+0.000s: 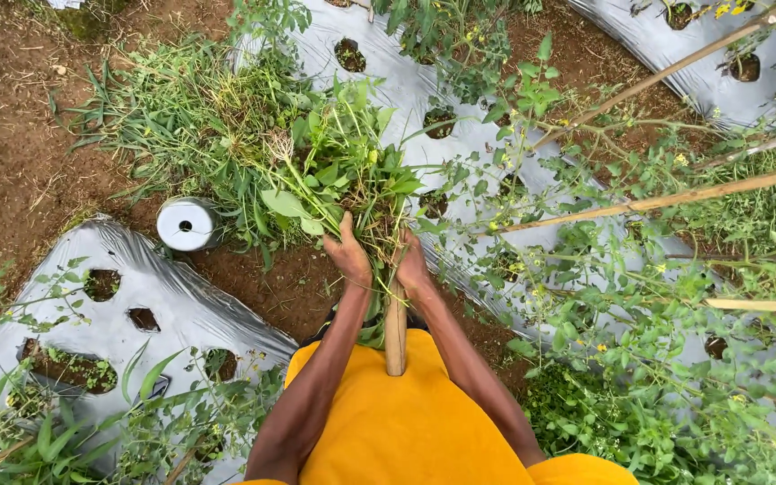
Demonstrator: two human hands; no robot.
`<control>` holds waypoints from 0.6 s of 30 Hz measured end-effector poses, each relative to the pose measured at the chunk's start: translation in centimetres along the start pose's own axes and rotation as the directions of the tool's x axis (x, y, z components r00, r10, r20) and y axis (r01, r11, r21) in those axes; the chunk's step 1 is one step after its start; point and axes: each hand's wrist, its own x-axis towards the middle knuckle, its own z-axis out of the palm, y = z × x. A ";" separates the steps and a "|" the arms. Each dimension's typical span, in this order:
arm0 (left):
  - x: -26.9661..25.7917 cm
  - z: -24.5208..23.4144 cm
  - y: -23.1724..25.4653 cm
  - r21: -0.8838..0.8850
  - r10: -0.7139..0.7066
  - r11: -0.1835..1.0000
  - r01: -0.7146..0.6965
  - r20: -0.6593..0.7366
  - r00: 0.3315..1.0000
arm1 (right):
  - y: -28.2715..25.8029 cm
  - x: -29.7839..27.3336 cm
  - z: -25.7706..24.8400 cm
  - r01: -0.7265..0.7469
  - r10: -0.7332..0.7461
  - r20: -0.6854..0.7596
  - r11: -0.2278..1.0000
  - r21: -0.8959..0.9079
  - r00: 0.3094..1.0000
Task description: The person uses a hand hoe to loosen soil and remove weeds from a garden bed covered with plastic mulch. They gather the uprooted weeds by hand and discard them to the side.
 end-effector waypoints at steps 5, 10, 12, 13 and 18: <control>3.3 4.4 0.8 -0.102 0.051 0.993 -0.057 -0.061 0.997 | -7.6 3.0 0.6 -0.029 0.034 0.050 0.995 -0.094 0.998; 3.9 6.4 4.3 -0.099 0.062 0.993 -0.071 -0.086 0.994 | -1.5 10.9 0.6 0.009 -0.005 0.068 0.998 -0.068 0.998; 4.6 6.3 5.4 -0.100 0.058 0.993 -0.068 -0.100 0.993 | -2.2 11.9 1.5 -0.086 0.096 0.058 0.985 -0.148 0.994; 5.2 6.2 6.1 -0.076 0.041 0.996 -0.051 -0.126 0.991 | -3.5 11.8 2.2 -0.043 0.059 0.082 0.982 -0.186 0.995; 12.2 4.9 4.0 -0.064 -0.023 0.998 0.012 -0.179 0.983 | -12.1 9.4 6.5 -0.112 0.155 0.119 0.945 -0.308 0.981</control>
